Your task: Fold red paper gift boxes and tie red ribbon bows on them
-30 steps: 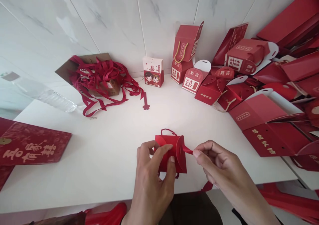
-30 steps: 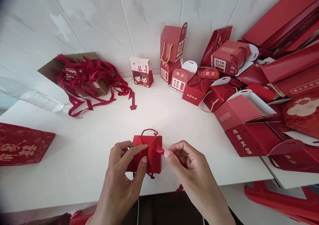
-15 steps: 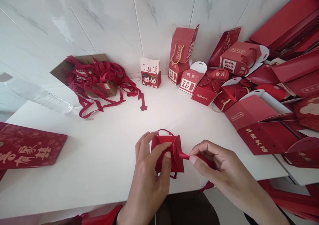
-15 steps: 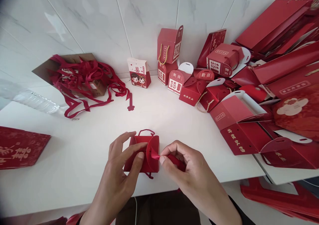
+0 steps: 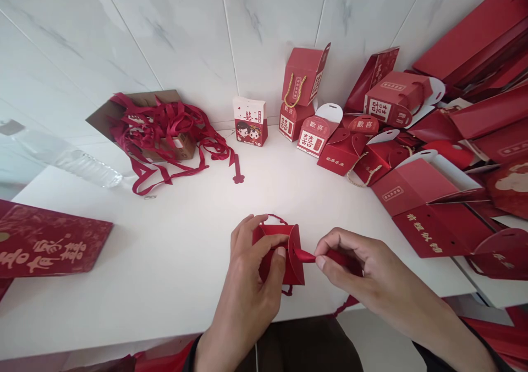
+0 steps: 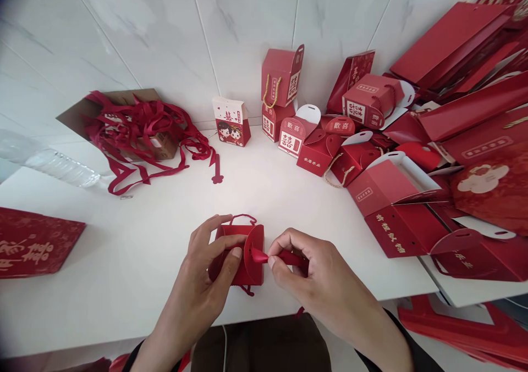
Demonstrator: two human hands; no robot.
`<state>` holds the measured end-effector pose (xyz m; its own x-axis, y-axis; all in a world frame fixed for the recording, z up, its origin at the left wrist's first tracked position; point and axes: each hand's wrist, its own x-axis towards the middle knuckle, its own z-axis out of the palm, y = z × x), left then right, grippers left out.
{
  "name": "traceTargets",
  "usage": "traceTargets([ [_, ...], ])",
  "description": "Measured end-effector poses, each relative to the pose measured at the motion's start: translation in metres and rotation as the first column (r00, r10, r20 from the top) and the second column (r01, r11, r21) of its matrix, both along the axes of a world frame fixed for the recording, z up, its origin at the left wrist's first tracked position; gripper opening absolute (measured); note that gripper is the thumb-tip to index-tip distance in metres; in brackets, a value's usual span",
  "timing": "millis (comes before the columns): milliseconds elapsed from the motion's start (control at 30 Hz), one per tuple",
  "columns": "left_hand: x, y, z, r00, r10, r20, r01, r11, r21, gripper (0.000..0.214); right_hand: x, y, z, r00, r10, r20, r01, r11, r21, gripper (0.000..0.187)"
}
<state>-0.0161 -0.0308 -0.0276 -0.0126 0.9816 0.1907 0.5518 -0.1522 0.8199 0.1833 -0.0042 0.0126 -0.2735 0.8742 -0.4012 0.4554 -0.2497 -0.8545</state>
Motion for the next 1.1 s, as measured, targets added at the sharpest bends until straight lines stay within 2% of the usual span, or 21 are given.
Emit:
traceTargets([
  [267, -0.003, 0.004, -0.004, 0.999, -0.037, 0.003, 0.037, 0.999, -0.005, 0.023, 0.003, 0.008, -0.005, 0.995, 0.083, 0.051, -0.085, 0.996, 0.029, 0.015],
  [500, 0.000, 0.009, -0.002, 0.994, -0.009, 0.113, 0.024, 0.992, -0.127, 0.017, -0.001, 0.013, -0.008, 0.991, 0.111, 0.071, -0.116, 0.991, 0.062, 0.017],
  [600, -0.001, 0.008, 0.000, 0.979, 0.024, 0.200, -0.002, 0.994, -0.108, 0.021, -0.002, 0.012, -0.009, 0.994, 0.082, 0.077, -0.095, 0.976, 0.197, 0.017],
  [700, -0.002, 0.006, 0.003, 0.947, 0.074, 0.313, -0.045, 0.994, -0.100, 0.022, -0.010, 0.011, -0.009, 0.996, 0.034, 0.081, -0.064, 0.911, 0.407, 0.021],
  [767, -0.001, 0.003, 0.006, 0.926, 0.113, 0.362, -0.084, 0.992, -0.094, 0.021, -0.018, 0.013, -0.008, 0.994, 0.053, 0.097, -0.093, 0.876, 0.474, 0.021],
  [833, 0.000, 0.000, 0.008, 0.908, 0.145, 0.392, -0.123, 0.989, -0.081, 0.022, -0.028, 0.016, -0.006, 0.990, 0.113, 0.085, -0.140, 0.865, 0.481, 0.018],
  [967, 0.000, -0.010, 0.000, 0.881, 0.221, 0.419, -0.210, 0.975, -0.075, 0.016, -0.042, 0.022, -0.002, 0.982, 0.184, 0.035, -0.182, 0.889, 0.419, 0.019],
  [1100, -0.002, -0.022, -0.013, 0.905, 0.324, 0.274, -0.306, 0.946, -0.109, 0.040, -0.047, 0.025, -0.004, 0.982, 0.172, 0.073, -0.187, 0.913, 0.362, 0.021],
])
